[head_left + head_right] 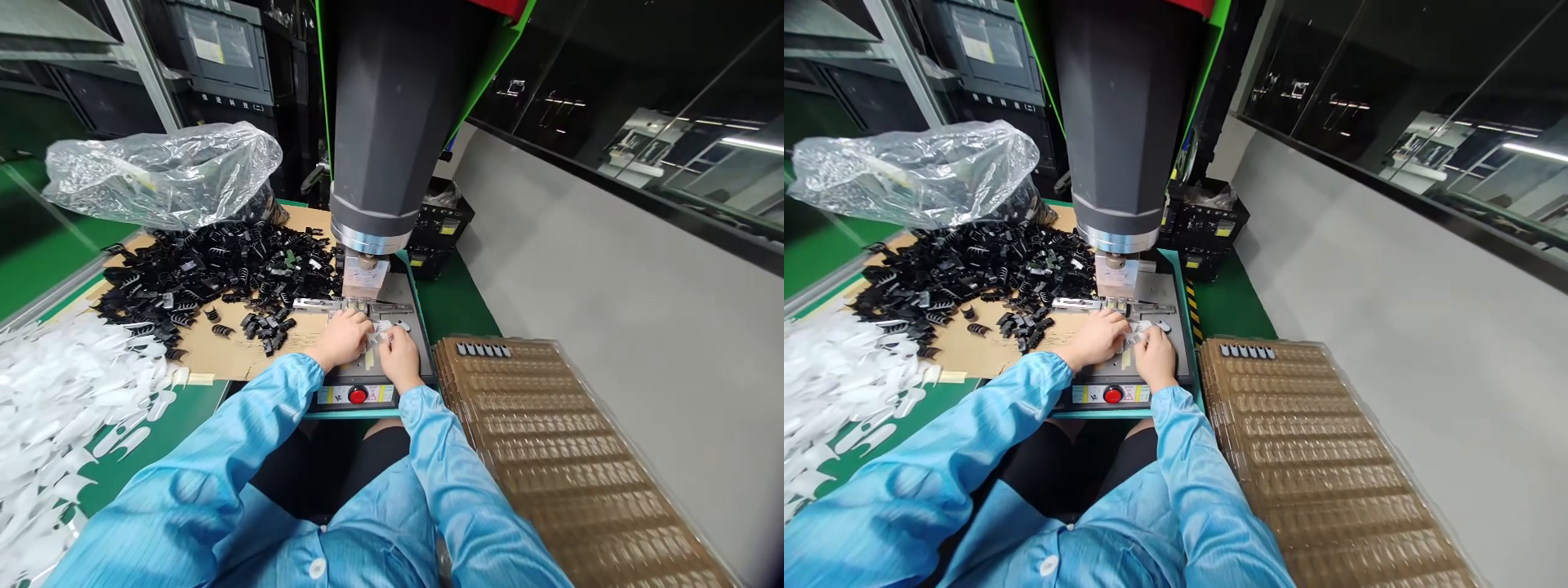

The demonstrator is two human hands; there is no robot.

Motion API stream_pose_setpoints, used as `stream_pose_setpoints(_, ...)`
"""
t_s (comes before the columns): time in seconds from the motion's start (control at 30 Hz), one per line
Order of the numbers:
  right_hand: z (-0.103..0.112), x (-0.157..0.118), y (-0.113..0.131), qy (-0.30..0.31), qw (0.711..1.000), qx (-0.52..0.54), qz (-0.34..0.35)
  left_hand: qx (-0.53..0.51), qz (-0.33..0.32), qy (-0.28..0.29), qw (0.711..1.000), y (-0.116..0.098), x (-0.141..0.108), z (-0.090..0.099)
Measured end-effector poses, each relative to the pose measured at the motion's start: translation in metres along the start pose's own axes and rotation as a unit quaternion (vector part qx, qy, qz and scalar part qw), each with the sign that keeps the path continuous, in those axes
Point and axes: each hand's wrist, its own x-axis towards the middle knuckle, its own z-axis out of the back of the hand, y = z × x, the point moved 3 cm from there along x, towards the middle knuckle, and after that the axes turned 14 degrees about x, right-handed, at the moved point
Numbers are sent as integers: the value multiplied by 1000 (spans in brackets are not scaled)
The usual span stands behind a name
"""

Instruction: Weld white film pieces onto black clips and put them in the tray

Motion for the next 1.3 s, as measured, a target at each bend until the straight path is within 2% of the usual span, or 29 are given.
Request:
stream_pose_setpoints(0.13, 4, 1, -8, -45, 996, 76, -20, 1, -45, 10, 999, -5, 5, -2)
stream_pose_setpoints(0.33, 12, 2, -2, -42, 990, 129, 30, 18, -43, 21, 999, -10, 16, 3)
stream_pose_setpoints(0.5, 14, 2, -3, -61, 988, 143, 21, 32, -37, 26, 998, -6, 12, 8)
stream_pose_setpoints(0.7, 11, 0, -8, -75, 987, 144, 4, 37, 24, 23, 999, 4, 14, 12)
stream_pose_setpoints(0.8, 9, 0, -10, -80, 986, 143, -1, 63, 5, 21, 998, 1, 20, 9)
stream_pose_setpoints(0.93, 9, -1, -12, -89, 986, 141, -3, 83, -46, 49, 994, -3, 29, 5)
stream_pose_setpoints(1.1, 9, -1, -13, -88, 987, 136, -7, 64, -69, 53, 994, -1, 38, 11)
stream_pose_setpoints(1.2, 9, -1, -14, -87, 987, 132, -17, 44, -75, 40, 995, 2, 35, 18)
stream_pose_setpoints(1.3, 9, -3, -16, -91, 987, 132, -21, 16, -63, 10, 998, 7, 20, 24)
